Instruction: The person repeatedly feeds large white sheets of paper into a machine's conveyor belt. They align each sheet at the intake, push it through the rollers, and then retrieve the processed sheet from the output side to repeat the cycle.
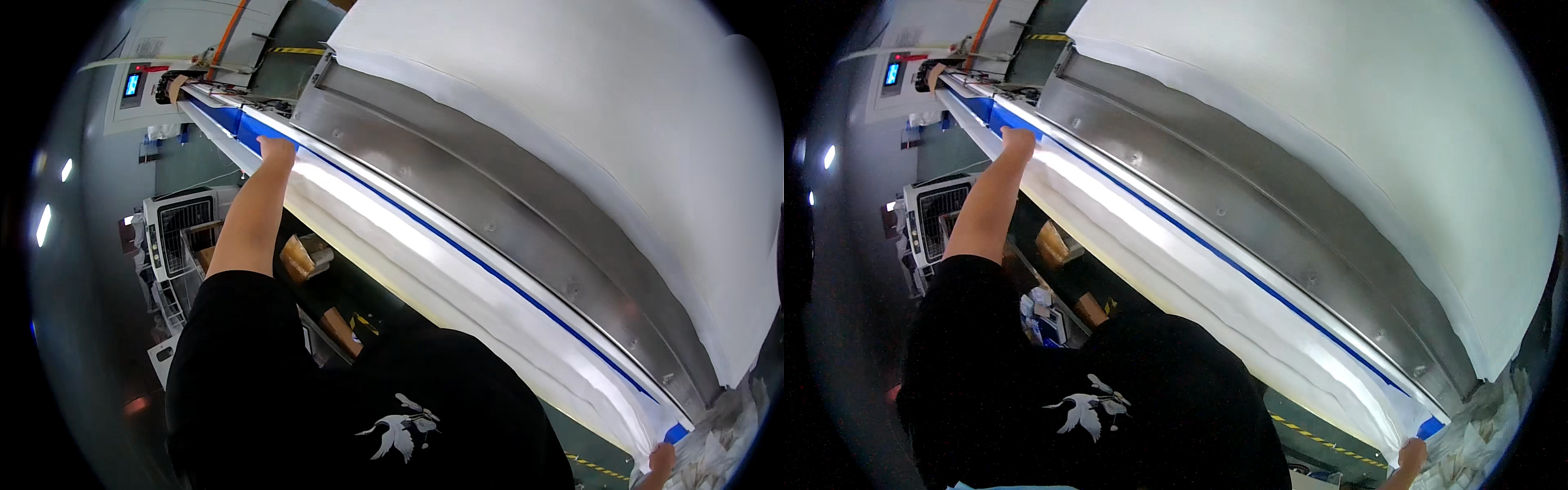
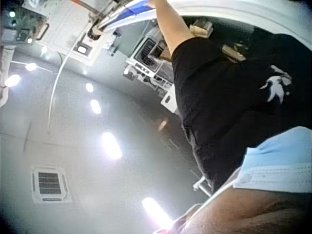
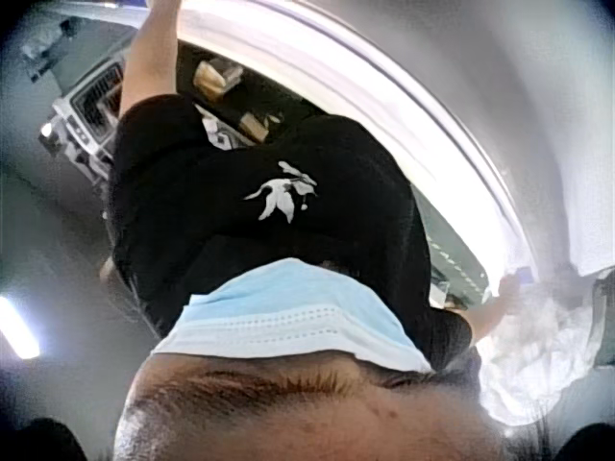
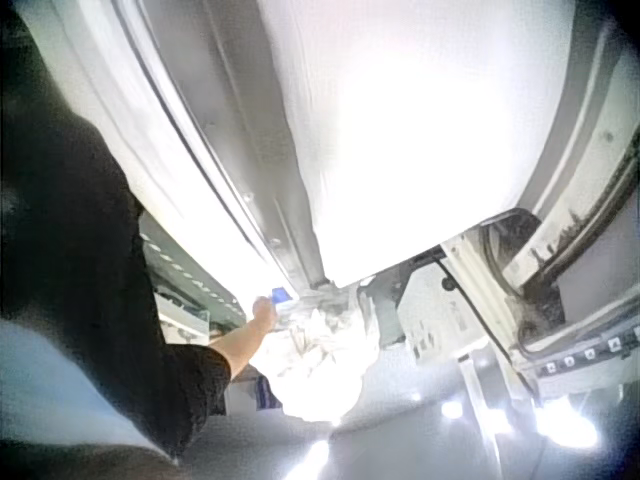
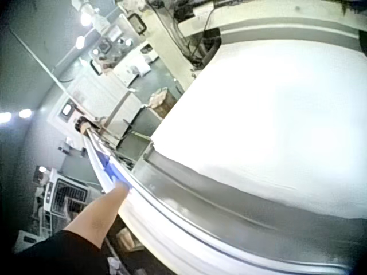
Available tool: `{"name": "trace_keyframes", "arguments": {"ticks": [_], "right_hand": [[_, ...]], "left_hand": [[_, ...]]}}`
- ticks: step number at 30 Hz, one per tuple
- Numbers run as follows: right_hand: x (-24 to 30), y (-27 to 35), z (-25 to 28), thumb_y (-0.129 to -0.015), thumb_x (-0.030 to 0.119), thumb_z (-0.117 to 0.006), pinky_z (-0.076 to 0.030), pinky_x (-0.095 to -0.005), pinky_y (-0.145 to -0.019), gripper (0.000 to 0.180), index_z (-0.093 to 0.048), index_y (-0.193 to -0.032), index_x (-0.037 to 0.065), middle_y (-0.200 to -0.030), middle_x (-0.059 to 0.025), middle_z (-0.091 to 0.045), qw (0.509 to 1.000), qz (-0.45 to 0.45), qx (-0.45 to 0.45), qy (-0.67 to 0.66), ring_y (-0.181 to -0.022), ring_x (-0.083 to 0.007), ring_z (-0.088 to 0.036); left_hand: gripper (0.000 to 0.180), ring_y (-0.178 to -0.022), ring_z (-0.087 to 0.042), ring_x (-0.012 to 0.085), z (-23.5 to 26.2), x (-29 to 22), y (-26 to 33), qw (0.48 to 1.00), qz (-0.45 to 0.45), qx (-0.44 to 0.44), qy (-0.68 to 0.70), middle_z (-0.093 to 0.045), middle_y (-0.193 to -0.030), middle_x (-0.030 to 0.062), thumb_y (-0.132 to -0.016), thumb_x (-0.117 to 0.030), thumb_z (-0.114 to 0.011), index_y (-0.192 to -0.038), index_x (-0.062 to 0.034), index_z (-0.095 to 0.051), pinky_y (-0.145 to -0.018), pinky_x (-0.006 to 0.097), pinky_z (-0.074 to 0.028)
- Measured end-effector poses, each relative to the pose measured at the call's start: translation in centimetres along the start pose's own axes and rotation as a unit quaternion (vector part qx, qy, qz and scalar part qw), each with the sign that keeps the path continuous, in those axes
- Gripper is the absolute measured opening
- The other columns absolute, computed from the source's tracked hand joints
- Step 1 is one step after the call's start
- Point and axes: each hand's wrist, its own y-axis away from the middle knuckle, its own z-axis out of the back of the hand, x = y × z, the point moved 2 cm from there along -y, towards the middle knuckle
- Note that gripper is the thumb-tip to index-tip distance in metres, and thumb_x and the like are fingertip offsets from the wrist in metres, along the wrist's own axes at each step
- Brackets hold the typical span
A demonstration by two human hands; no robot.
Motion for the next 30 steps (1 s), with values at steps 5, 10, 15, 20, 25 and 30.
{"name": "trace_keyframes", "arguments": {"ticks": [5, 10, 15, 20, 25, 30], "right_hand": [[-3.0, -0.5, -4.9, -0.075, 0.021, -0.055, -0.05, -0.0392, -0.08, 0.02, -0.069, -0.084, 0.009, -0.095, -0.0092, -0.067, 0.884, 0.322, 0.111, 0.319, -0.09, -0.0295, -0.063], [4.7, -2.6, 2.4, -0.075, 0.034, -0.05, -0.048, -0.043, -0.081, 0.037, -0.067, -0.084, 0.001, -0.095, -0.0213, -0.064, 0.983, 0.167, 0.078, 0.012, -0.092, -0.0364, -0.06], [9.7, 0.2, 8.6, -0.06, 0.035, -0.071, -0.047, -0.039, -0.086, 0.059, -0.062, -0.108, 0.0, -0.105, -0.0226, -0.063, 0.96, 0.141, 0.153, -0.186, -0.097, -0.0373, -0.06], [10.3, -1.0, 8.2, -0.057, 0.041, -0.075, -0.048, -0.0375, -0.079, 0.053, -0.066, -0.092, 0.002, -0.093, -0.0186, -0.066, 0.958, 0.115, 0.077, -0.251, -0.09, -0.0345, -0.062], [10.9, -2.2, 6.3, -0.062, 0.039, -0.074, -0.049, -0.0398, -0.075, 0.04, -0.065, -0.081, 0.005, -0.086, -0.0168, -0.066, 0.972, 0.116, 0.061, -0.193, -0.085, -0.0336, -0.062], [19.5, -0.2, 14.7, -0.072, 0.032, -0.063, -0.048, -0.043, -0.066, 0.028, -0.063, -0.072, 0.004, -0.074, -0.0171, -0.064, 0.956, 0.17, -0.036, -0.235, -0.073, -0.0351, -0.062]], "left_hand": [[0.022, -0.098, -0.063, 0.0294, 3.4, 1.0, -2.2, 0.982, 0.067, -0.081, 0.155, -0.066, -0.104, 0.0124, -0.086, -0.018, -0.048, -0.096, -0.0107, -0.066, -0.075, 0.043, -0.051], [0.03, -0.094, -0.061, 0.0347, -0.3, 0.0, -0.4, 0.932, 0.018, -0.233, 0.277, -0.065, -0.101, 0.0112, -0.079, -0.015, -0.056, -0.11, -0.0154, -0.058, -0.077, 0.046, -0.048], [0.03, -0.099, -0.06, 0.0344, 6.6, -6.8, 2.4, 0.948, -0.006, -0.133, 0.289, -0.064, -0.107, 0.0113, -0.084, -0.018, -0.051, -0.113, -0.0161, -0.058, -0.082, 0.044, -0.048], [0.029, -0.1, -0.059, 0.0336, 8.3, -7.3, 3.8, 0.928, -0.004, -0.138, 0.345, -0.064, -0.107, 0.0108, -0.084, -0.021, -0.052, -0.112, -0.016, -0.059, -0.084, 0.044, -0.047], [0.035, -0.107, -0.056, 0.0313, 4.8, -7.1, 0.2, 0.879, 0.024, -0.236, 0.415, -0.059, -0.119, 0.0098, -0.083, -0.023, -0.054, -0.117, -0.0148, -0.058, -0.089, 0.043, -0.045], [0.036, -0.104, -0.054, 0.034, 6.6, -9.5, -1.5, 0.816, 0.002, -0.426, 0.391, -0.058, -0.111, 0.0166, -0.086, -0.029, -0.052, -0.112, -0.0043, -0.057, -0.09, 0.044, -0.042]]}}
